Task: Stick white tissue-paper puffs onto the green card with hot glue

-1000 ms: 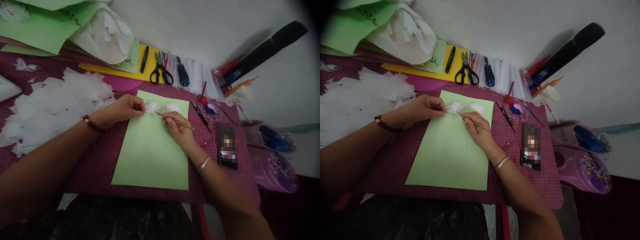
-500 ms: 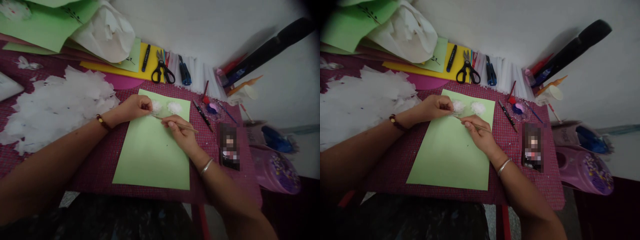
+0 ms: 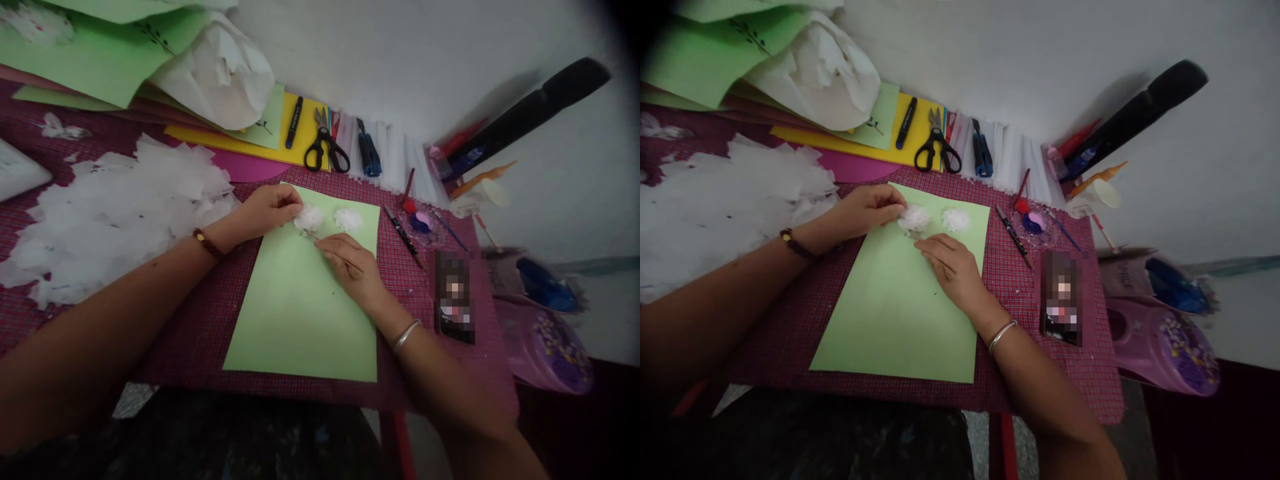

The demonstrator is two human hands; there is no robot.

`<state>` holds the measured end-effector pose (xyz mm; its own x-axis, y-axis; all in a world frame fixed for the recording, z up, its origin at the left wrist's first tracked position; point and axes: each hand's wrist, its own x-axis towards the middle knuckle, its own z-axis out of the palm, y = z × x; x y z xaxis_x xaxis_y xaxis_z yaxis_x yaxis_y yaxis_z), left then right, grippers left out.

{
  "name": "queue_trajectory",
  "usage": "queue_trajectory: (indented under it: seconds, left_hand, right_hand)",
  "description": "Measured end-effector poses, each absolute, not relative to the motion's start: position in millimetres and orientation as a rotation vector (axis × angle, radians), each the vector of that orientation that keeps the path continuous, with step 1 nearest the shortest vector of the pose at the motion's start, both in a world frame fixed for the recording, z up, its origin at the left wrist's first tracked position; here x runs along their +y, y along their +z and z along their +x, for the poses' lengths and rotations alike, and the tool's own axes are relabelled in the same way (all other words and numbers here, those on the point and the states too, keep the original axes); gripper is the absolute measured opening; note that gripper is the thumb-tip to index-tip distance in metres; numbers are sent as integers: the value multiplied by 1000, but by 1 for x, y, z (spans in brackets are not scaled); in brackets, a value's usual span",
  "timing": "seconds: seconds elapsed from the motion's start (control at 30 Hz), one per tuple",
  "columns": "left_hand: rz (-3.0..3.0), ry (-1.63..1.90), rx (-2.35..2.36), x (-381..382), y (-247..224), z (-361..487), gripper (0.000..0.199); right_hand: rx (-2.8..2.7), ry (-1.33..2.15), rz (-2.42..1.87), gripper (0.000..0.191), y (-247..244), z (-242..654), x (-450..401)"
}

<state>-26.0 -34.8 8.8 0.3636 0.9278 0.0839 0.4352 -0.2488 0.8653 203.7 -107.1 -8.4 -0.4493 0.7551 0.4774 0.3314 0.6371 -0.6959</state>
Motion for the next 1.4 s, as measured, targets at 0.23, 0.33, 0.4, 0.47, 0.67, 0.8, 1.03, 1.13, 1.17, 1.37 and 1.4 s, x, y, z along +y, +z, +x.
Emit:
queue_trajectory:
  seconds: [0.23, 0.33, 0.4, 0.47, 0.67, 0.8, 1.03, 1.13, 1.17, 1.37, 1.4]
  left_hand:
    - [1983, 726, 1199, -40, 12, -25, 21]
    - [2134, 677, 1262, -43, 11, -21, 28]
    - [2170, 678, 1297, -43, 10, -19, 29]
    - [2170, 685, 1316, -42, 8, -18, 27]
    - [2184, 717, 1301, -38, 2, -19, 24]
    - [2158, 741, 1295, -37, 1, -20, 24]
    - [2135, 723, 1246, -38, 2, -22, 28]
    - [2156, 711, 1242, -40, 5, -22, 31]
    - [2169, 708, 1236, -41, 6, -22, 32]
    - [2145, 754, 1250, -41, 6, -20, 30]
    - [2137, 760, 1258, -40, 4, -20, 29]
  right_hand:
    - [-2121, 567, -896, 23, -7, 201, -106]
    - [-2140, 551, -906, 22, -7, 201, -106]
    - [-2124, 566, -901, 21, -6, 201, -107]
    - [-2063, 603, -892, 21, -3, 203, -110]
    - [-1873, 745, -1001, 21, 4, 205, -117]
    - [-1945, 750, -939, 20, 2, 201, -112]
    - [-2091, 627, -873, 22, -5, 201, -109]
    - [-2155, 559, -911, 23, -5, 202, -110]
    - [-2189, 528, -925, 23, -5, 202, -110]
    - [-2374, 405, -970, 27, -1, 203, -111]
    - [-2387, 401, -973, 28, -1, 203, -112]
